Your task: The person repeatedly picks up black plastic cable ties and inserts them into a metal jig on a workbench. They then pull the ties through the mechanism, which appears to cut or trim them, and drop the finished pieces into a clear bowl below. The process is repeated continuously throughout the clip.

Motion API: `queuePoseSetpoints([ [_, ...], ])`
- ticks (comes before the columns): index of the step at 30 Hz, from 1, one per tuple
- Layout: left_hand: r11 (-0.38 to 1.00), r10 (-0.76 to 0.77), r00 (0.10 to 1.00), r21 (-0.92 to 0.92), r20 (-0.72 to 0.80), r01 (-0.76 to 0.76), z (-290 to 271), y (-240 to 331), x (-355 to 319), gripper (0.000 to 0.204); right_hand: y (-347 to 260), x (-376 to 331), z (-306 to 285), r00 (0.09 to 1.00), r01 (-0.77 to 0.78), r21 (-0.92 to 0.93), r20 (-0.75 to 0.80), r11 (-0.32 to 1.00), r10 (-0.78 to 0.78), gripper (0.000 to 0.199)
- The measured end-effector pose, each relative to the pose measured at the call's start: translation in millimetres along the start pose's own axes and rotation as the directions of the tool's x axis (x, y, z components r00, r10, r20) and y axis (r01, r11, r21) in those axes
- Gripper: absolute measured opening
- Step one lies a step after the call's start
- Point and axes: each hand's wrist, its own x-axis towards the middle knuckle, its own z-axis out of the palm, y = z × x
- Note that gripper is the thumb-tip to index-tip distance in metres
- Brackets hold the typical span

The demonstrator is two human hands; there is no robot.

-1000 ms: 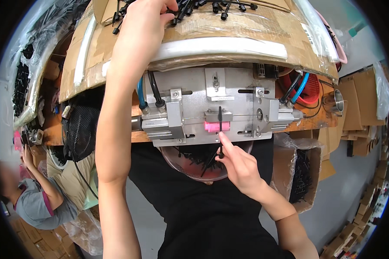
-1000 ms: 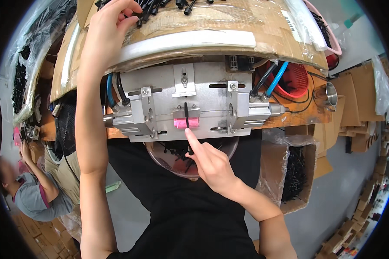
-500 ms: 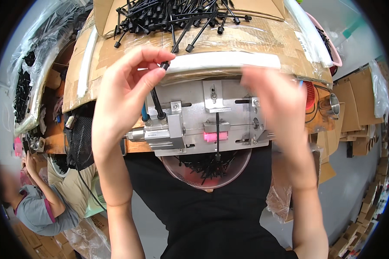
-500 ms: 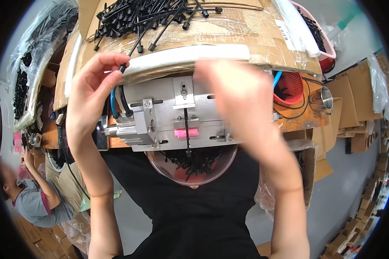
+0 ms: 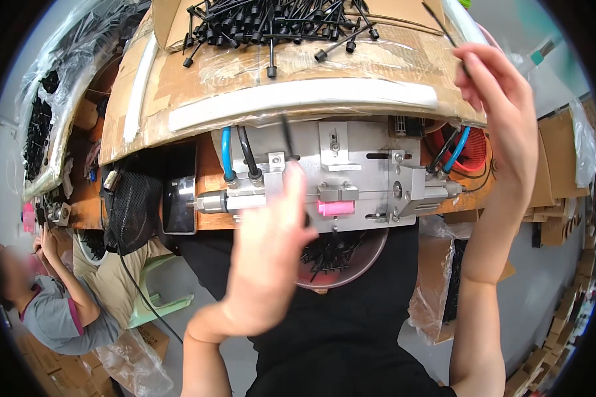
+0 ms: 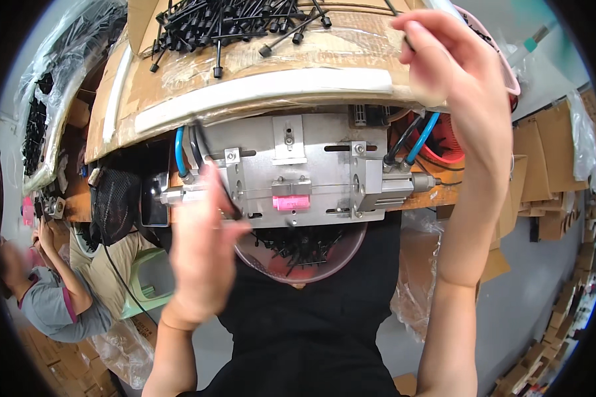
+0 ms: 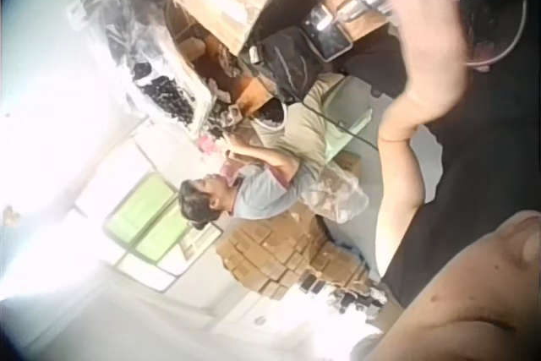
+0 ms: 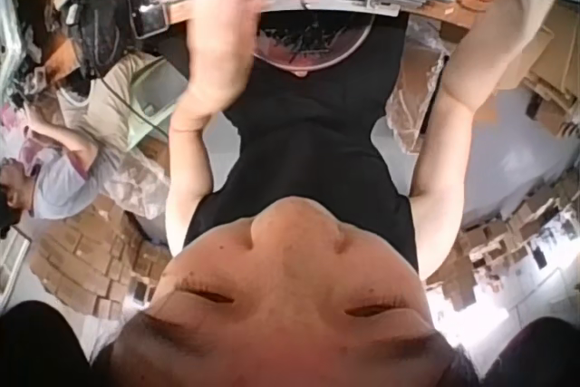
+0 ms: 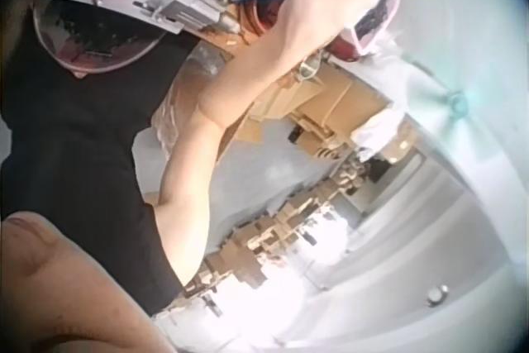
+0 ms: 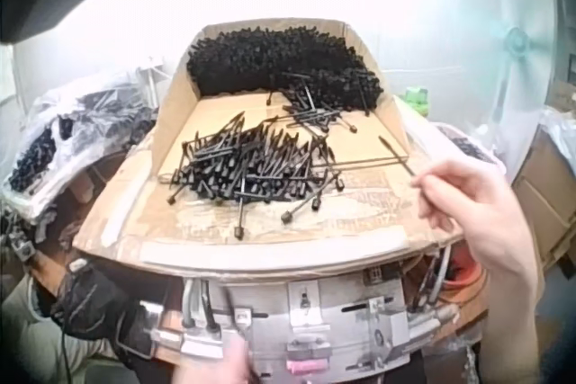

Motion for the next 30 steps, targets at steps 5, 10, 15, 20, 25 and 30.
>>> queuePoseSetpoints([
  [5,0.991,-0.048,0.969,0.136,0.242,0.015,55,25,-39,0.069,-15,-55,5,0.986,0.079,0.342,-0.168,0.937,-0.022,0.027],
  [10,0.974,-0.058,0.942,0.227,0.331,-0.02,67,22,-35,0.072,-13,-87,10,0.961,0.158,0.29,-0.267,0.944,-0.079,0.021],
  [15,0.984,-0.04,0.925,0.175,0.377,-0.029,60,19,-28,0.072,-16,-112,34,0.939,0.157,0.263,-0.34,0.952,-0.06,0.021],
  [20,0.984,-0.065,0.916,0.176,0.396,-0.007,42,21,-21,0.072,2,-159,75,0.979,0.196,-0.025,-0.052,0.98,-0.197,0.029],
  [25,0.996,0.045,0.999,0.08,-0.017,-0.043,28,-5,87,0.037,17,-185,134,0.983,0.179,-0.149,-0.013,0.972,-0.183,0.065],
  [30,0.982,0.185,0.977,0.023,0.109,-0.189,37,-65,156,0.015,27,-182,153,0.981,0.192,-0.168,0.067,0.967,-0.183,0.066],
])
